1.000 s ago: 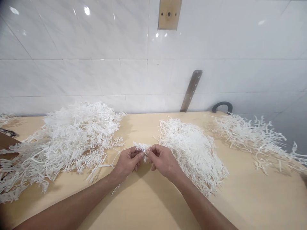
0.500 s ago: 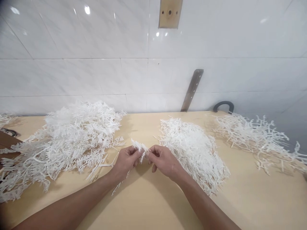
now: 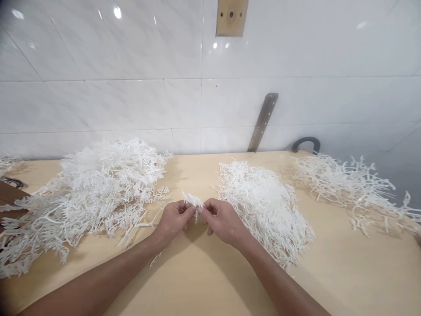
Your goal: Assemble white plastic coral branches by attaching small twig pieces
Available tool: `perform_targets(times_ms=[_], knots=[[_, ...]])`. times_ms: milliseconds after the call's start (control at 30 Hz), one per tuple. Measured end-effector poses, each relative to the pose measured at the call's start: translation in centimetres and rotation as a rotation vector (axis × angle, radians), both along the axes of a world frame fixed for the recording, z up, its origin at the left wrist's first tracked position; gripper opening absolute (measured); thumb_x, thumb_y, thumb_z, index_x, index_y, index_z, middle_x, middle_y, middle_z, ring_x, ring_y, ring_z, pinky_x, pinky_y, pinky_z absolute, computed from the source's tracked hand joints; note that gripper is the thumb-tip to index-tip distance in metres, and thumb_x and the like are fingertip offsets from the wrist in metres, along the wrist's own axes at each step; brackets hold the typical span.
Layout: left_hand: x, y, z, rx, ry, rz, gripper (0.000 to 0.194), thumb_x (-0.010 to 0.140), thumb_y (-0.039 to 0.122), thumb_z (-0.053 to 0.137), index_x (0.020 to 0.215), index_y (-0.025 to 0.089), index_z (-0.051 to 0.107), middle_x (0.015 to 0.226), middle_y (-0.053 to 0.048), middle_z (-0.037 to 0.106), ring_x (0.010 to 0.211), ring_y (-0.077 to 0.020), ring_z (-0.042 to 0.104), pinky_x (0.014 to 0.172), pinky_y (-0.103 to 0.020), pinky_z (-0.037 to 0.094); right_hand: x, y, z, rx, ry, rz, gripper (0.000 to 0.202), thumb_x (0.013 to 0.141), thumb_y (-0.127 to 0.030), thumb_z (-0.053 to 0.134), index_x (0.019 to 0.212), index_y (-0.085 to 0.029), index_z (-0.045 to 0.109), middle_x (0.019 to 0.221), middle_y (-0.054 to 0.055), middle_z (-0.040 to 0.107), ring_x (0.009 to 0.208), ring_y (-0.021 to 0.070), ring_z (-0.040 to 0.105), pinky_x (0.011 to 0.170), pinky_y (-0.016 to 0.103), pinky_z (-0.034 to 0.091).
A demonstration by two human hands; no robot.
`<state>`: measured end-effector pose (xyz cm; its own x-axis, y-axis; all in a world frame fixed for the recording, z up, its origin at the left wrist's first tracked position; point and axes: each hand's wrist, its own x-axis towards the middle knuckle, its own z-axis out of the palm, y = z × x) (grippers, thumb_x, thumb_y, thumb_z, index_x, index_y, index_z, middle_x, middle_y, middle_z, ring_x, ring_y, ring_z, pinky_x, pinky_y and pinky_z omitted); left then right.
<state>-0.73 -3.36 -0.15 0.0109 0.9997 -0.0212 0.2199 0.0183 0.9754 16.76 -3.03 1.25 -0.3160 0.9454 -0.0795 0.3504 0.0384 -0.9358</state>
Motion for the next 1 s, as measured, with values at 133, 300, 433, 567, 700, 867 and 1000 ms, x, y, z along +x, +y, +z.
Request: perform_targets(times_ms=[133, 300, 433, 567, 700, 867, 1000], knots=[[0.0, -0.1, 0.1, 0.01, 0.032, -0.01, 0.031, 0.078, 0.04, 0.065, 0.059, 0.017, 0.056, 0.047, 0.004, 0.051, 0.043, -0.0089, 0.044, 0.047, -0.022, 0.036, 0.0, 0.2, -0.2, -0.028, 0.0, -0.046, 0.029, 0.087, -0.045, 0.056, 0.075, -0.019, 0.056, 0.066, -0.003, 0.061, 0.045, 0.0107, 0.06, 0.044, 0.022, 0.041], [0.1, -0.6, 0.3, 0.005, -0.145, -0.072, 0.023, 0.076, 0.038, 0.068, 0.081, 0.016, 0.062, 0.052, 0.005, 0.053, 0.043, -0.0092, 0.047, 0.044, -0.021, 0.037, -0.1, 0.3, -0.7, -0.094, 0.033, -0.092, 0.026, 0.086, -0.042, 0.057, 0.072, -0.019, 0.055, 0.063, -0.003, 0.06, 0.043, 0.0107, 0.058, 0.041, 0.022, 0.036], [0.1, -0.9, 0.2, 0.003, -0.178, -0.133, 0.03, 0.08, 0.042, 0.066, 0.093, 0.015, 0.065, 0.053, 0.004, 0.052, 0.044, -0.009, 0.046, 0.044, -0.021, 0.037, -0.2, 0.4, -1.2, -0.102, 0.067, -0.079, 0.029, 0.086, -0.043, 0.058, 0.07, -0.02, 0.053, 0.061, -0.003, 0.06, 0.044, 0.0107, 0.057, 0.041, 0.022, 0.035], [0.3, -1.2, 0.2, 0.097, -0.12, -0.162, 0.025, 0.079, 0.038, 0.068, 0.089, 0.016, 0.063, 0.064, 0.002, 0.056, 0.052, -0.0085, 0.048, 0.05, -0.021, 0.038, -0.2, 0.4, -1.4, -0.104, 0.092, -0.09, 0.03, 0.084, -0.044, 0.062, 0.068, -0.02, 0.051, 0.059, -0.003, 0.058, 0.044, 0.0119, 0.056, 0.04, 0.023, 0.035], [0.5, -1.3, -0.2, 0.147, -0.007, -0.135, 0.021, 0.077, 0.03, 0.069, 0.09, 0.017, 0.062, 0.075, -0.001, 0.061, 0.058, -0.0094, 0.052, 0.053, -0.021, 0.04, -0.3, 0.3, -1.2, -0.117, 0.091, -0.091, 0.032, 0.085, -0.047, 0.061, 0.069, -0.02, 0.052, 0.058, -0.003, 0.058, 0.044, 0.0124, 0.056, 0.04, 0.023, 0.034], [0.4, -1.0, -0.6, 0.171, 0.026, -0.122, 0.017, 0.082, 0.024, 0.059, 0.096, 0.016, 0.065, 0.079, -0.004, 0.066, 0.065, -0.0129, 0.059, 0.059, -0.023, 0.045, -0.4, 0.2, -1.2, -0.111, 0.068, -0.112, 0.033, 0.086, -0.045, 0.061, 0.067, -0.02, 0.05, 0.057, -0.004, 0.056, 0.043, 0.0111, 0.055, 0.041, 0.022, 0.033], [0.2, -0.9, -0.8, 0.206, 0.028, -0.105, 0.018, 0.081, 0.02, 0.057, 0.096, 0.015, 0.067, 0.081, -0.005, 0.066, 0.067, -0.0131, 0.058, 0.062, -0.024, 0.046, -0.4, 0.4, -1.5, -0.129, 0.115, -0.105, 0.034, 0.086, -0.046, 0.062, 0.067, -0.019, 0.052, 0.057, -0.004, 0.056, 0.043, 0.0104, 0.053, 0.042, 0.023, 0.035]])
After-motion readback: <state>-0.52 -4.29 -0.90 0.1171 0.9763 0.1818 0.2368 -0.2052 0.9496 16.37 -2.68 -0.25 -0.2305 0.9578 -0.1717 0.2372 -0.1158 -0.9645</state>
